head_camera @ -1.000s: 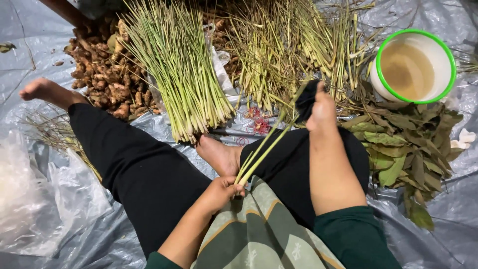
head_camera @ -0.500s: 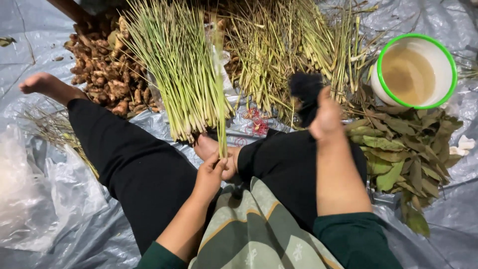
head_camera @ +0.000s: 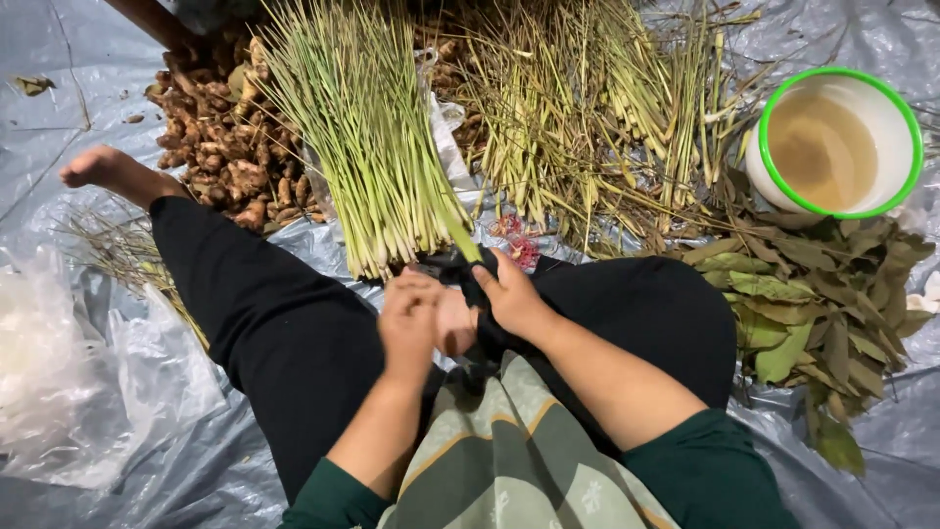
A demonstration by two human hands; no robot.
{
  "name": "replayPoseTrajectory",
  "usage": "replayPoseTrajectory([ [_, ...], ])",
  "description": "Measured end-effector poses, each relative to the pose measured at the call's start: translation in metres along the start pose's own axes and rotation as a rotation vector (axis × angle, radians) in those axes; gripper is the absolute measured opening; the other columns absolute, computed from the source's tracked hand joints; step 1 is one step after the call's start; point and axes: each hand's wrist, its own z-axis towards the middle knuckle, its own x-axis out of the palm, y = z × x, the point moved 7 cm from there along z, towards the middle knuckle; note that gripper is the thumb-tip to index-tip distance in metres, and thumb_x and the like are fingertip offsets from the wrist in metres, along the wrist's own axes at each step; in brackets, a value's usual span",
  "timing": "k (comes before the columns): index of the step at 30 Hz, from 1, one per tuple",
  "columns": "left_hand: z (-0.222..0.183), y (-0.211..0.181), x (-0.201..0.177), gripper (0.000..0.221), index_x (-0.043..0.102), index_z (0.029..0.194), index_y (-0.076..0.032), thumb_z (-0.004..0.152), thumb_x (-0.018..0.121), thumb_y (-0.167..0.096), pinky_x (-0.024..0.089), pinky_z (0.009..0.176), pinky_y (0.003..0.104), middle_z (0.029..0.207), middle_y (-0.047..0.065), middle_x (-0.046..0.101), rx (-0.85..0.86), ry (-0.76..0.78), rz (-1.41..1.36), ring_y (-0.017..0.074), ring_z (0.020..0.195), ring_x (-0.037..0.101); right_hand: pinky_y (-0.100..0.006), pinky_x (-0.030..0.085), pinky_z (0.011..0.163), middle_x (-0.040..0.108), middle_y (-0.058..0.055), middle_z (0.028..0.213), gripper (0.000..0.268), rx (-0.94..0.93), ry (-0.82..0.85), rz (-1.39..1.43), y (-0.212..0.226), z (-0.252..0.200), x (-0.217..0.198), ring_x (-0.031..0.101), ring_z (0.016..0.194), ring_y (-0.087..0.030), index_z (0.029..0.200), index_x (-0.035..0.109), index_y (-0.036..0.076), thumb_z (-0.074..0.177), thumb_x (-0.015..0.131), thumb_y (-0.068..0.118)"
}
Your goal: Trimming and bundling lemongrass stalks while sitting on the floor
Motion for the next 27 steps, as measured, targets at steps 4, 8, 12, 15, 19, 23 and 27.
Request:
replayPoseTrajectory([
  [4, 0.011, 0.022, -0.003, 0.046, 0.044, 0.138, -0.013, 0.104, 0.054, -0.042, 0.053, 0.098, 0.039, 0.135, 0.014, 0.064, -0.382, 0.003, -0.64, 0.0205, 0.112, 0.066, -0.049, 0.059, 0.078, 0.075, -0.022, 0.086, 0.043, -0.104, 0.129, -0.474, 0.013, -0.018, 0.024, 0.074, 0.091, -0.04, 0.115, 0.066, 0.002, 0.107, 0.051, 0.041],
  [8, 0.003, 0.029, -0.002, 0.044, 0.051, 0.088, -0.013, 0.109, 0.041, -0.05, 0.053, 0.065, 0.032, 0.062, -0.003, 0.041, -0.482, -0.223, -0.856, 0.0177, 0.055, 0.052, -0.044, 0.06, 0.073, 0.076, -0.014, 0.079, 0.039, -0.147, 0.14, -0.491, 0.014, -0.022, 0.049, 0.075, 0.083, -0.036, 0.105, 0.072, 0.011, 0.103, 0.055, 0.047],
  [12, 0.016, 0.008, -0.019, 0.055, 0.024, 0.068, -0.019, 0.111, 0.029, -0.053, 0.045, 0.057, 0.033, 0.054, -0.006, 0.015, -0.38, -0.286, -0.969, 0.0154, 0.043, 0.024, -0.051, 0.049, 0.097, 0.073, -0.023, 0.104, 0.04, 0.109, 0.043, -0.099, -0.065, -0.008, 0.04, 0.068, 0.11, -0.035, 0.115, 0.067, 0.0, 0.11, 0.046, 0.033],
  [15, 0.023, 0.011, -0.035, 0.053, 0.024, 0.069, -0.02, 0.111, 0.028, -0.053, 0.04, 0.054, 0.031, 0.054, -0.006, 0.013, -0.343, -0.328, -0.99, 0.0151, 0.043, 0.02, -0.056, 0.042, 0.109, 0.068, -0.032, 0.118, 0.048, 0.111, 0.024, -0.069, -0.066, -0.009, 0.033, 0.06, 0.122, -0.044, 0.128, 0.06, -0.009, 0.111, 0.043, 0.033],
  [19, 0.018, 0.022, -0.032, 0.052, 0.024, 0.069, -0.021, 0.112, 0.028, -0.05, 0.036, 0.049, 0.03, 0.053, -0.006, 0.013, -0.364, -0.355, -0.993, 0.0142, 0.042, 0.018, -0.046, 0.058, 0.088, 0.078, -0.011, 0.084, 0.03, -0.025, 0.25, -0.384, -0.004, -0.035, 0.067, 0.074, 0.097, -0.034, 0.11, 0.071, 0.012, 0.101, 0.061, 0.039],
  [23, 0.016, 0.014, -0.03, 0.054, 0.024, 0.068, -0.02, 0.11, 0.03, -0.054, 0.033, 0.045, 0.031, 0.054, -0.006, 0.011, -0.358, -0.338, -0.975, 0.0152, 0.042, 0.016, -0.051, 0.058, 0.082, 0.076, -0.022, 0.09, 0.034, -0.056, 0.128, -0.44, -0.008, -0.026, 0.066, 0.072, 0.095, -0.042, 0.112, 0.069, 0.007, 0.105, 0.055, 0.036],
  [27, 0.017, -0.001, -0.033, 0.053, 0.024, 0.068, -0.021, 0.11, 0.029, -0.053, 0.033, 0.045, 0.026, 0.055, -0.007, 0.012, -0.329, -0.331, -0.955, 0.0134, 0.043, 0.016, -0.042, 0.055, 0.055, 0.067, -0.017, 0.073, 0.039, 0.348, 0.029, -0.017, -0.053, -0.021, 0.062, 0.067, 0.066, -0.032, 0.092, 0.068, 0.003, 0.106, 0.055, 0.037],
])
